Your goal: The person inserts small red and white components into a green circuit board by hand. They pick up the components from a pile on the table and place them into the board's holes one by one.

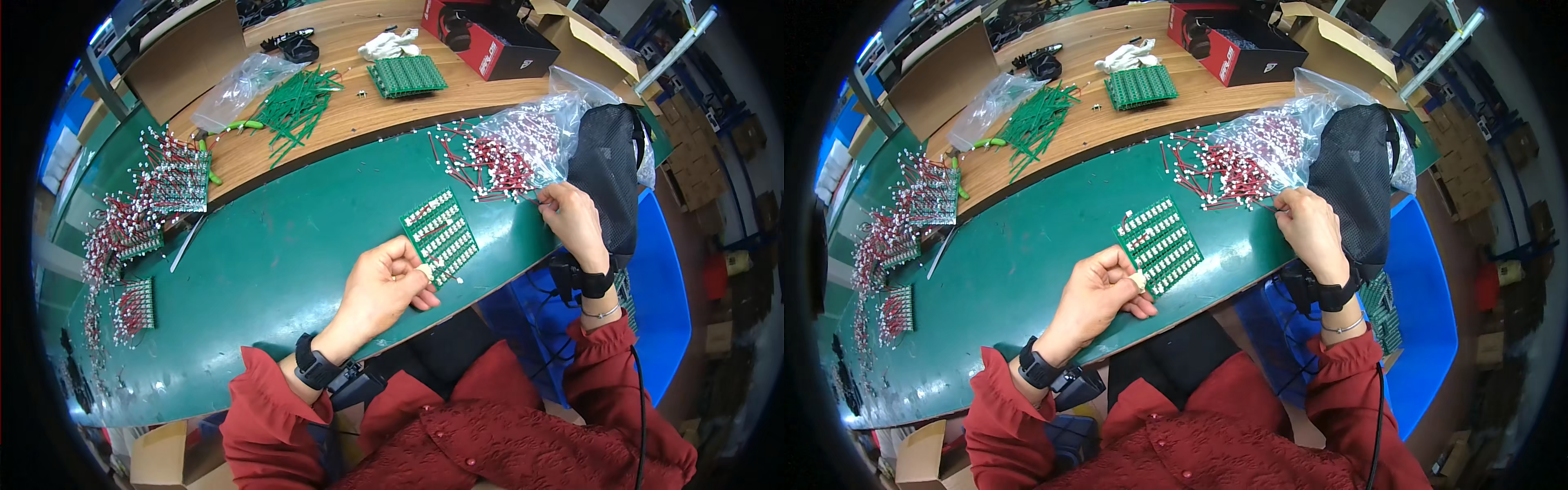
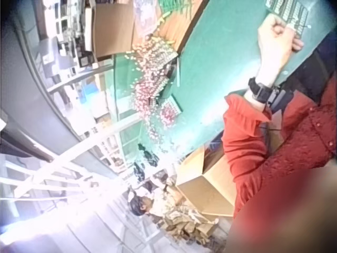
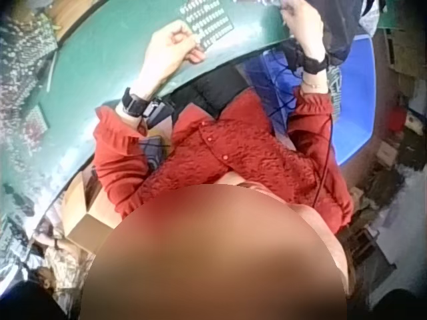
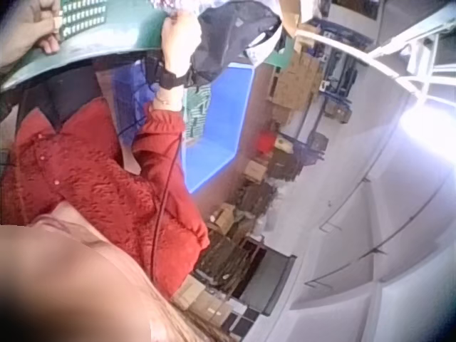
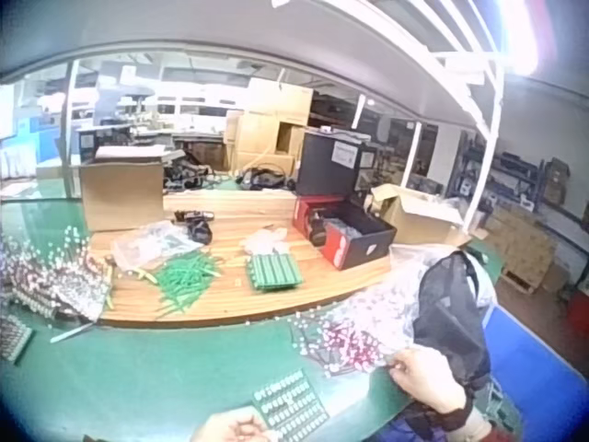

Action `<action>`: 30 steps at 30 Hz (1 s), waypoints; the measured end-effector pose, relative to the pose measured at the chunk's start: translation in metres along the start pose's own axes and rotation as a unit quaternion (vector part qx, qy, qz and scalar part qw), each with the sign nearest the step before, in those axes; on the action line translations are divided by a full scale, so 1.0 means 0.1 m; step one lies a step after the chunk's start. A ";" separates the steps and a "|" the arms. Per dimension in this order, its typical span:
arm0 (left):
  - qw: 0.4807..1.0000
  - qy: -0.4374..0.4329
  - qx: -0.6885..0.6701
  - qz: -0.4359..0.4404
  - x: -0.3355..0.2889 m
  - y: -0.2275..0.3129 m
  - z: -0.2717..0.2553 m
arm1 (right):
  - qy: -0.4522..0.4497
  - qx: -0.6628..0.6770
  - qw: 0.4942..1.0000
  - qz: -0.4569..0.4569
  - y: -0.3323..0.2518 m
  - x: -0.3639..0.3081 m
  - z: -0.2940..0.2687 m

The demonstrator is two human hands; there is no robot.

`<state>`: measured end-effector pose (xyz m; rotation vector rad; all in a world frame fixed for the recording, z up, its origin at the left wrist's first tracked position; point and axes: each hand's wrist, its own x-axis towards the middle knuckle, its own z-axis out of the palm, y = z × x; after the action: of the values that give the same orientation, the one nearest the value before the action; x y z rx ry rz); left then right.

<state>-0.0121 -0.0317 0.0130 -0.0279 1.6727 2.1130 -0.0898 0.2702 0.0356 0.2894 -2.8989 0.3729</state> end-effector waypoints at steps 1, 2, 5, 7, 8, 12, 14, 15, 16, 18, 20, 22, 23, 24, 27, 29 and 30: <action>1.000 -0.009 -0.005 0.007 0.00 0.00 0.00 | -0.005 -0.022 1.000 0.015 -0.01 0.02 0.01; 1.000 -0.012 -0.008 0.005 0.00 0.00 -0.01 | -0.009 -0.027 0.999 0.018 -0.03 0.01 0.01; 1.000 -0.015 -0.013 0.008 0.00 -0.01 -0.01 | -0.021 -0.028 0.999 0.033 -0.08 -0.07 -0.02; 1.000 -0.016 -0.020 0.012 0.00 -0.03 -0.02 | -0.032 -0.028 0.998 0.039 -0.11 -0.13 -0.06; 0.999 -0.017 -0.026 0.013 0.00 -0.03 -0.02 | -0.038 -0.015 0.999 0.036 -0.12 -0.15 -0.08; 0.999 -0.016 -0.028 0.016 0.01 -0.04 -0.03 | -0.049 0.099 0.993 0.030 -0.17 -0.17 -0.12; 0.999 -0.023 -0.027 0.019 0.02 -0.04 -0.03 | -0.065 0.216 0.974 0.039 -0.21 -0.16 -0.09; 0.999 -0.018 -0.023 0.013 0.02 -0.03 -0.03 | -0.085 0.289 0.952 0.053 -0.25 -0.16 -0.04; 0.999 -0.021 -0.020 0.019 0.02 -0.03 -0.03 | -0.108 0.355 0.926 0.072 -0.28 -0.15 0.00; 1.000 -0.020 -0.007 0.016 0.02 -0.03 -0.02 | -0.148 0.464 0.870 0.083 -0.35 -0.17 0.09; 1.000 -0.022 -0.008 0.009 0.02 -0.03 -0.03 | -0.174 0.511 0.838 0.084 -0.40 -0.18 0.15; 1.000 -0.021 -0.016 0.009 0.02 -0.03 -0.03 | -0.168 0.463 0.865 0.098 -0.41 -0.18 0.19; 0.999 -0.018 -0.023 0.013 0.02 -0.03 -0.02 | -0.164 0.427 0.884 0.098 -0.41 -0.18 0.20; 0.999 -0.015 -0.032 0.017 0.01 -0.04 -0.02 | -0.156 0.384 0.904 0.099 -0.40 -0.18 0.20; 0.999 -0.013 -0.026 0.016 0.02 -0.04 -0.01 | -0.053 0.282 0.955 -0.080 -0.40 -0.19 0.24; 0.999 -0.014 -0.022 0.019 0.01 -0.03 -0.01 | -0.052 0.264 0.959 -0.085 -0.42 -0.19 0.24; 1.000 -0.011 -0.018 0.015 0.01 -0.03 -0.01 | -0.054 0.251 0.962 -0.087 -0.44 -0.20 0.22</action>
<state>-0.0121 -0.0320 0.0098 0.0098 1.6311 2.1583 -0.0647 0.2254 0.0204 0.6542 -2.8029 1.0910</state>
